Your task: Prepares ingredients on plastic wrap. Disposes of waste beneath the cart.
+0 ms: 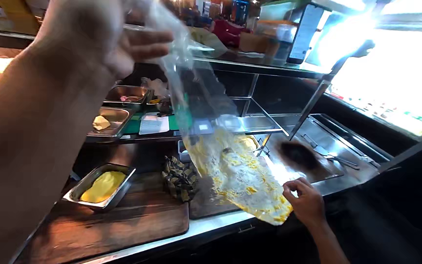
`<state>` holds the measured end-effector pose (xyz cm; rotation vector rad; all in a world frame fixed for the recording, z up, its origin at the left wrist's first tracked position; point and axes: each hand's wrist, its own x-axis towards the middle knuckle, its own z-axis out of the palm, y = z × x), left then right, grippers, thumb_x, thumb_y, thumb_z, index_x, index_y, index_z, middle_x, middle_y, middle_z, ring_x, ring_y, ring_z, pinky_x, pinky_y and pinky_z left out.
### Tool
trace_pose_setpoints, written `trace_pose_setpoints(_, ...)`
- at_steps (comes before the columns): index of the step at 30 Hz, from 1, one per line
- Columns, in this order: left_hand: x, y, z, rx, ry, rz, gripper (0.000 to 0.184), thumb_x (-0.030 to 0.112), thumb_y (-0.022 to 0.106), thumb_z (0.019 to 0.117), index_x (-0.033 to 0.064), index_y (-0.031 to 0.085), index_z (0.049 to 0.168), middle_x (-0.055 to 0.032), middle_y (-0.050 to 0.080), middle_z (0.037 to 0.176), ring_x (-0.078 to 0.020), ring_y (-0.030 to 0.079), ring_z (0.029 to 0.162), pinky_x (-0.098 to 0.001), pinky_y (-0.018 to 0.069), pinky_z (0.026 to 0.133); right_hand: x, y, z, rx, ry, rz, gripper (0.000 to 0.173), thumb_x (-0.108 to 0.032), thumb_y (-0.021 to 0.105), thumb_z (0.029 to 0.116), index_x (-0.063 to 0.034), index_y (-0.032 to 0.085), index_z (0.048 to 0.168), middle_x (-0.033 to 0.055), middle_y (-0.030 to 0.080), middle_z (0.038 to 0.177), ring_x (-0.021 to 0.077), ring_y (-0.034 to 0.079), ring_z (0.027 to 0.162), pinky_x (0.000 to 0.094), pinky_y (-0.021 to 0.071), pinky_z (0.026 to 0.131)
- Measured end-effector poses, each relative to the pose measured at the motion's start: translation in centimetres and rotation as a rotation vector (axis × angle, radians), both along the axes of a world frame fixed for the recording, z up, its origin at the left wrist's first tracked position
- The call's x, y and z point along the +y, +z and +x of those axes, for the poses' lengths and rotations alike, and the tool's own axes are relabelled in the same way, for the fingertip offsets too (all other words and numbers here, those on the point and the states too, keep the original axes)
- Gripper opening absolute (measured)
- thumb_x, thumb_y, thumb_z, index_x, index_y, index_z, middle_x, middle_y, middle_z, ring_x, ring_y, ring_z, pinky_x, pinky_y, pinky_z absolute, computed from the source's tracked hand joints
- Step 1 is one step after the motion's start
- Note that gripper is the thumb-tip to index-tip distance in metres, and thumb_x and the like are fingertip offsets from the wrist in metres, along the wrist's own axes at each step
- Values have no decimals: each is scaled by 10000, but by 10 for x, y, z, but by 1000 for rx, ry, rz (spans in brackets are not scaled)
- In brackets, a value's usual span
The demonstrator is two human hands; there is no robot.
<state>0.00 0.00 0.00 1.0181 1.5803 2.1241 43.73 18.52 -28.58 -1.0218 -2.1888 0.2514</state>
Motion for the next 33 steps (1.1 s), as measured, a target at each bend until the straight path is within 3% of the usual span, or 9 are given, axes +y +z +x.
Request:
trace_pose_setpoints(2, -1, -28, -15, -140, 52, -98, 279, 298, 547, 1034, 130, 592, 1252, -92, 723, 1142, -256, 748, 943, -390, 646, 778, 28, 2, 14, -32, 13, -26, 152, -281, 698, 843, -143, 761, 852, -21, 658, 794, 138, 588, 667, 411, 507, 592)
trace_pose_setpoints(6, 2, -86, -10, -368, 137, -178, 174, 257, 555, 1016, 132, 643, 1098, -49, 733, 984, -197, 742, 873, -353, 631, 786, 84, 2, 28, -142, 71, -14, 85, -195, 743, 840, -113, 757, 856, 30, 687, 840, 216, 660, 733, 501, 559, 649)
trace_pose_setpoints(9, 8, -115, 5, -491, 247, -208, 197, 234, 553, 1013, 129, 631, 1160, -50, 712, 1004, -176, 727, 824, -342, 627, 736, 121, 4, 25, -198, 115, 3, 67, -162, 767, 835, -101, 757, 860, 55, 681, 837, 255, 658, 738, 536, 550, 646)
trace_pose_setpoints(15, 38, -156, 15, -593, 337, -199, 196, 221, 518, 1046, 85, 584, 1171, -66, 685, 1017, -182, 721, 818, -333, 625, 738, 192, 13, 7, -200, 190, 117, 78, -129, 742, 871, -57, 758, 897, 116, 710, 916, 323, 705, 818, 589, 574, 687)
trace_pose_setpoints(19, 23, -193, 15, -524, 363, -144, 142, 218, 505, 1058, 134, 561, 1158, -25, 681, 1039, -160, 714, 853, -322, 620, 767, 217, 7, 7, -113, 281, 263, 164, -219, 681, 889, -78, 764, 906, 99, 693, 904, 289, 689, 804, 529, 572, 680)
trace_pose_setpoints(22, -14, -258, 23, -484, 342, -220, 155, 219, 486, 1075, 125, 586, 1147, -43, 719, 1083, -148, 717, 889, -306, 611, 791, 217, -38, 19, -122, 358, 320, 190, -269, 657, 907, -116, 767, 921, 88, 705, 907, 272, 693, 827, 481, 576, 687)
trace_pose_setpoints(25, -46, -336, 42, -598, 345, -395, 213, 181, 458, 1073, 72, 574, 1215, -106, 723, 1051, -168, 721, 820, -297, 614, 721, 204, -115, 26, -166, 411, 325, 194, -268, 625, 945, -133, 755, 894, 76, 711, 852, 250, 698, 762, 431, 570, 618)
trace_pose_setpoints(28, -68, -404, 63, -754, 409, -532, 183, 139, 462, 1077, 19, 548, 1183, -156, 723, 985, -231, 736, 766, -353, 631, 681, 185, -198, 35, -259, 453, 274, 160, -249, 621, 951, -151, 746, 925, 67, 696, 865, 247, 686, 767, 419, 555, 613)
trace_pose_setpoints(33, -94, -463, 85, -865, 545, -737, 182, 157, 519, 1070, 18, 551, 1183, -153, 702, 963, -246, 736, 757, -383, 636, 664, 149, -254, 54, -378, 385, 169, 189, -256, 597, 971, -199, 777, 982, 66, 716, 914, 262, 699, 822, 442, 568, 658)
